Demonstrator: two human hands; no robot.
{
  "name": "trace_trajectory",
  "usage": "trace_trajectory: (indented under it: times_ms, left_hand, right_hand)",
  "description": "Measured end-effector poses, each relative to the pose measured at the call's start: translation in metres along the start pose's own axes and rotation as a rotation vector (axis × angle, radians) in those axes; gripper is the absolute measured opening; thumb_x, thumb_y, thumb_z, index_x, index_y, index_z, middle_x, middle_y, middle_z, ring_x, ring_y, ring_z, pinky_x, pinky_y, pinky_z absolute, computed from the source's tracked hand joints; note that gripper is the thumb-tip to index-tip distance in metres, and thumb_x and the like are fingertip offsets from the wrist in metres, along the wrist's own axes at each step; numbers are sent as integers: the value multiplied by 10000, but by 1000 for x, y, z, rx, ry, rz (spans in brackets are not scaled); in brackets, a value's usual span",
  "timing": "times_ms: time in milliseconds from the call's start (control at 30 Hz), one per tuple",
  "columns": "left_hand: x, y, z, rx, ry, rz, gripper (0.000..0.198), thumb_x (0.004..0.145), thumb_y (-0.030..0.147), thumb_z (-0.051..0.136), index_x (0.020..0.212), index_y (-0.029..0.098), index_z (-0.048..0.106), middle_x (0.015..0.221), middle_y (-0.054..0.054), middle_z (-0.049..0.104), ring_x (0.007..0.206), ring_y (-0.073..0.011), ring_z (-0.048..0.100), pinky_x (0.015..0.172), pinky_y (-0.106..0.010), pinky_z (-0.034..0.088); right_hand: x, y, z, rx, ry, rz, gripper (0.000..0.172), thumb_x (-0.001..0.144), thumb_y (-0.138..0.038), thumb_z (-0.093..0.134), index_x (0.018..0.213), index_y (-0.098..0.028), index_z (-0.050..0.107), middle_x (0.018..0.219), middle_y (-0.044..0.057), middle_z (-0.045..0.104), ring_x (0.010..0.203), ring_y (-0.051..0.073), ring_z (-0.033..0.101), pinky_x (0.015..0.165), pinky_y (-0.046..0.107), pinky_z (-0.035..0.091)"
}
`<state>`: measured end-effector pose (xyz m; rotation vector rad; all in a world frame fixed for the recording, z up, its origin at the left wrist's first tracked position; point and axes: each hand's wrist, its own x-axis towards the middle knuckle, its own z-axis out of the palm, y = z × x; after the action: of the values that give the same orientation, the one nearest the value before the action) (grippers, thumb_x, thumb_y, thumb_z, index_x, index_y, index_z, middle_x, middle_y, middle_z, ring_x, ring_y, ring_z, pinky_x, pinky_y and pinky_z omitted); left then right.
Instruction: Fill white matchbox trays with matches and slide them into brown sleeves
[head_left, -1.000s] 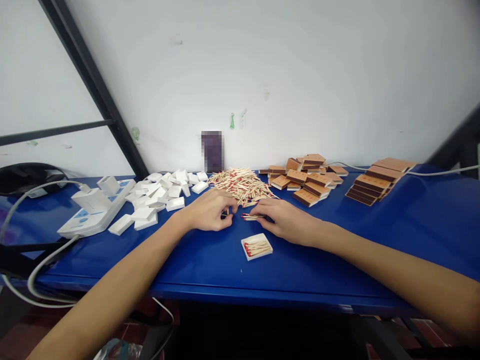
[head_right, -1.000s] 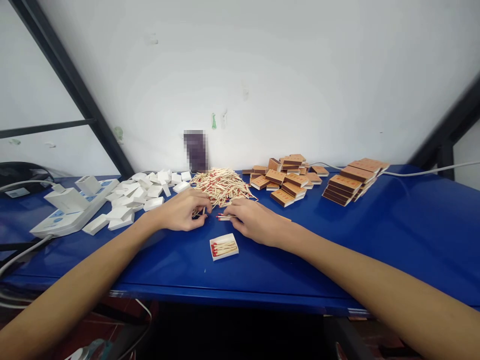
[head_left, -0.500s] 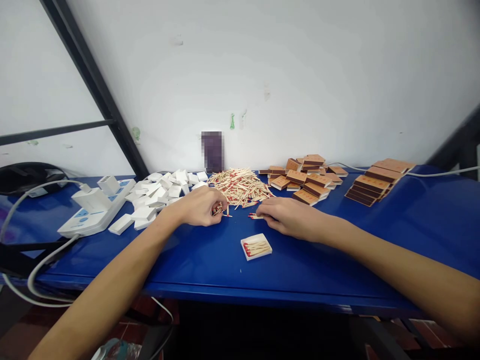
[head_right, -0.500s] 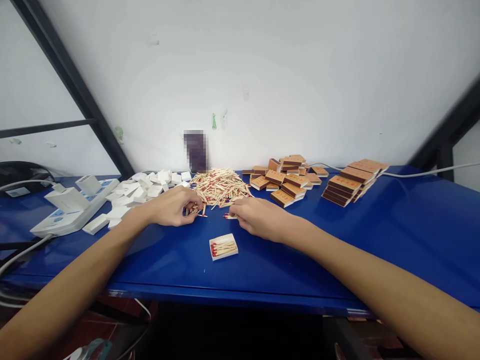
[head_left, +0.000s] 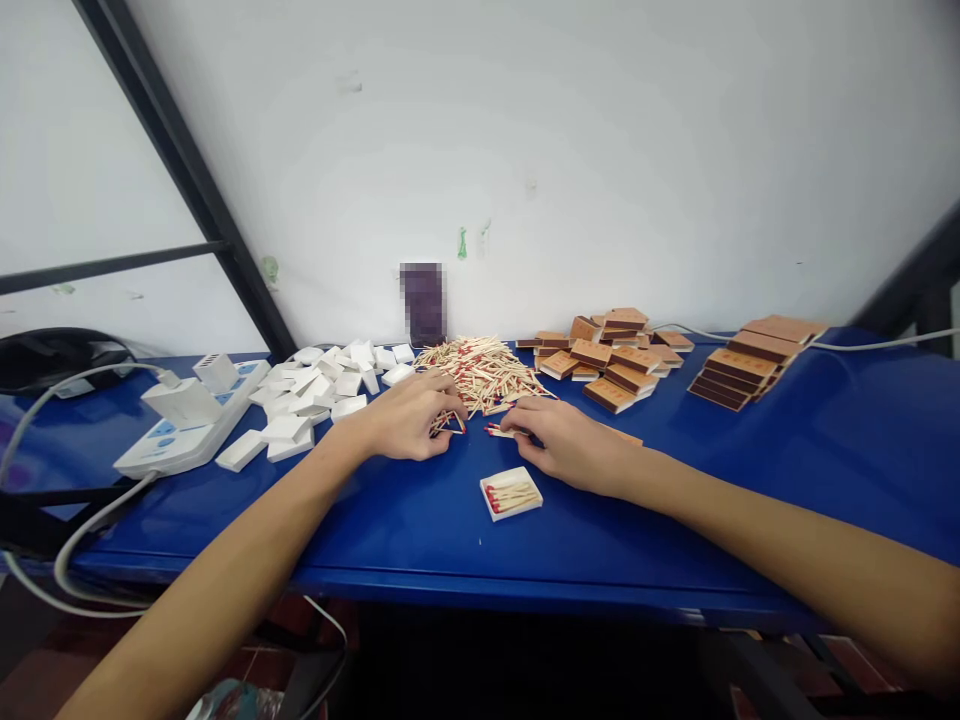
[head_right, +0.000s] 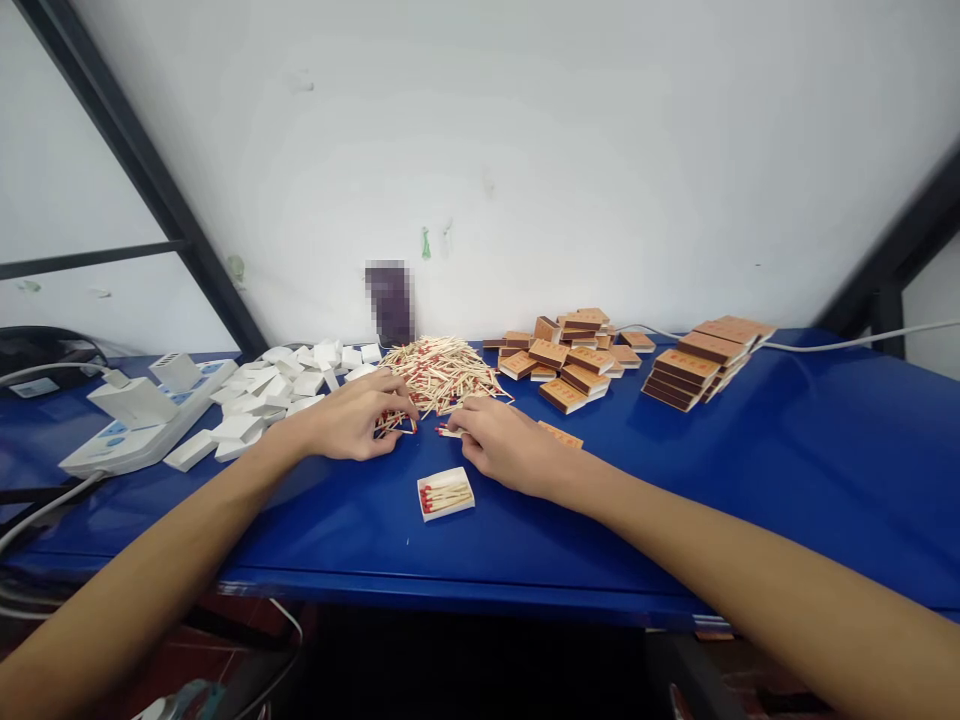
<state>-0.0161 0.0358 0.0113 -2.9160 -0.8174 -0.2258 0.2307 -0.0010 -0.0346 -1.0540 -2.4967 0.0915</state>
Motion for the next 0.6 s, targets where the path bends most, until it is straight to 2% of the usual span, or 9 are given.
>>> trace_trajectory:
  times_ms: [167,300,600]
  left_hand:
    - [2,4,-2,-23,-27,50,220,779,178,583,960,184,707,909,-49,645,903,-213,547,861,-346,401]
    - [4,8,-3,-11,-56,72,245,777,158,578,980,182,715,880,-46,674,882,-212,545,835,-338,403]
    - [3,15,-4,-24,-57,94,215,765,183,584,925,185,729,887,-40,710,891,-213,576,867,-351,422]
  right_hand:
    - [1,12,-4,-24,-36,-108,264,900,-96,489,1086,-158,666,1018,102,653,950,230,614,830,362,497]
    - [0,13,-8,-23,-52,-191,272,897,-84,494,1086,-172,669,1009,87,663,945,218,616,832,352,495]
    - [-1,3,-4,38,-64,-191,244,917,-115,502,1057,-155,699,989,94,670,923,214,630,831,365,514]
